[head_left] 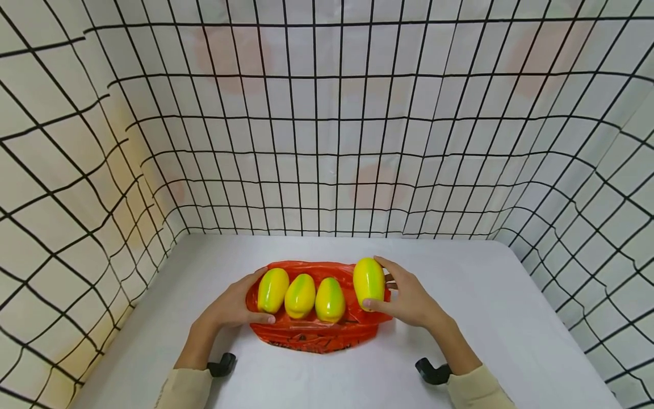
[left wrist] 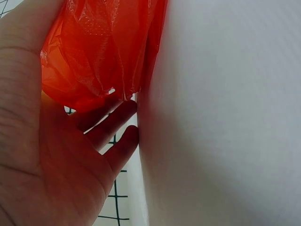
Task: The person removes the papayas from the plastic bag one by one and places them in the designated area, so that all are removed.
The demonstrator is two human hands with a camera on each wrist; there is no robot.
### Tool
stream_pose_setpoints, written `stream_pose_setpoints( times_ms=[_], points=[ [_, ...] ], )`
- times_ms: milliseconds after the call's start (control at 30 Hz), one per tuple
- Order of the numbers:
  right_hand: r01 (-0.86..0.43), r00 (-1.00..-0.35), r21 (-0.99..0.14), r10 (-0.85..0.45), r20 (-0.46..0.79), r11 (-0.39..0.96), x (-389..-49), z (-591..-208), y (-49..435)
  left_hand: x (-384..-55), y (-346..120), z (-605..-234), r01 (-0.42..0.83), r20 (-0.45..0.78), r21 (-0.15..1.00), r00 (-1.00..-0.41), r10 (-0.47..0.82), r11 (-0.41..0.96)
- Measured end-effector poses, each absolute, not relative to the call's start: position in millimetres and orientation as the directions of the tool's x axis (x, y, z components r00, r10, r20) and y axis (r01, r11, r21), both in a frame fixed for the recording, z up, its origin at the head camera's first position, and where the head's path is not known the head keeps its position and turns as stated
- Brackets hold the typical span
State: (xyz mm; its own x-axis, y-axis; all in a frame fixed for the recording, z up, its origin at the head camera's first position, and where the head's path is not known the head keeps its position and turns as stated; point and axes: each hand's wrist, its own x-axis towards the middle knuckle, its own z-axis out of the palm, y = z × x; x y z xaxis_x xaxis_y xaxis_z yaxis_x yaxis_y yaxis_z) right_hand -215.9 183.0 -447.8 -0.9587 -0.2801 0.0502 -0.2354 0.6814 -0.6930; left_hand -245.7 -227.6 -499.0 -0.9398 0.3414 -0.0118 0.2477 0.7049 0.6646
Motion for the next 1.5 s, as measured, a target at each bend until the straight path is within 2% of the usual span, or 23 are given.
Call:
stream_pose_setpoints(
  times_ms=[533,967,1267,1500],
  points=[
    [-0.227,-0.967,-0.754,-0.237,0.098,0.616,-211.7,-445.0,222.0,-244.1,-230.6,-498.9,0.208,-0.018,0.676,-0.954,0.299,0.707],
    [-0.223,-0.97,-0.745,-0.218,0.106,0.629,-209.9,-452.5,248.5,-243.2,-233.8,-498.1,0.225,0.006,0.687,-0.952,0.305,0.691],
    [-0.169,-0.981,-0.709,-0.189,0.052,0.684,-213.7,-466.1,261.9,-241.5,-234.5,-499.8,0.243,0.033,0.679,-0.953,0.302,0.693],
    [-0.107,-0.983,-0.687,-0.179,-0.034,0.719,-217.0,-478.0,267.3,-242.9,-233.2,-498.2,0.228,0.023,0.681,-0.957,0.29,0.696]
  ],
)
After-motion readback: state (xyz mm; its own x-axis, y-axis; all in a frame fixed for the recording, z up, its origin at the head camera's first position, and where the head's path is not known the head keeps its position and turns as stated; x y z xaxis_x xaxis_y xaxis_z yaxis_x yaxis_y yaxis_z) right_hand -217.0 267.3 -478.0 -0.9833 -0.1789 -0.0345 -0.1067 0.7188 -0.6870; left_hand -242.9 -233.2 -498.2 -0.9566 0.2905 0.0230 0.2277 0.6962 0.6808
